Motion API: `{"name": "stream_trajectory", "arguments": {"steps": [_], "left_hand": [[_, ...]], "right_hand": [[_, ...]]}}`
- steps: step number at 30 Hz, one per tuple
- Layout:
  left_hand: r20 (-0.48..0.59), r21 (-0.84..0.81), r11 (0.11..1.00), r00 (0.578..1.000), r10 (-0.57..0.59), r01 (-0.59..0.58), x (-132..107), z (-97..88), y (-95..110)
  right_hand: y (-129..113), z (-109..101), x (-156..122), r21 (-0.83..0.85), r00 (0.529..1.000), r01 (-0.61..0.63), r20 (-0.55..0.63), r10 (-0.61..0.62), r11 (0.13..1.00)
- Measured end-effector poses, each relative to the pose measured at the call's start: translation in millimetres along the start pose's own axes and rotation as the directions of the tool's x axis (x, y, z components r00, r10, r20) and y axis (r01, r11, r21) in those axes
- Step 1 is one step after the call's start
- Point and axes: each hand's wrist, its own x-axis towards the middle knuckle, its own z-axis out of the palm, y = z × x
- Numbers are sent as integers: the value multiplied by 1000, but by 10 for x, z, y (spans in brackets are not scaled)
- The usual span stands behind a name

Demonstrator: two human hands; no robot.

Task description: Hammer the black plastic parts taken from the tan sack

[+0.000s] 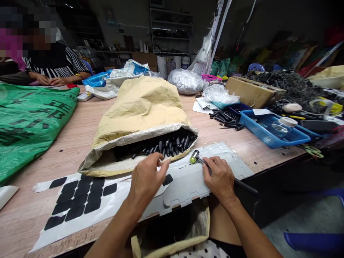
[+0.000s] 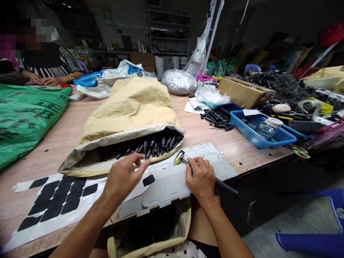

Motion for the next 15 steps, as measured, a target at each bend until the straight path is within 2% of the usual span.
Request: {"name": "stream_trajectory", "arguments": {"steps": [2,4,6,10,15], "left_hand": [[-83,103,992,994,-64,72,338,60,-40],[-87,184,973,988,-125,139,579,135,-84],[-63,231,956,984,-169,179,716,192,-117],[-41,223,959,984,-171,176,785,224,-155],[-35,160,977,990,-136,140,707,154,-201]], "right_hand": [[1,2,2,3,1000,-7,3,7,1000],[1,4,5,8,1000,-11,4,11,1000],[0,3,9,13,1000,-14,5,14,1000],[0,-1,13,15,1000,-13,10,13,1000],[12,6,10,21,1000,-1,3,0,1000]]}}
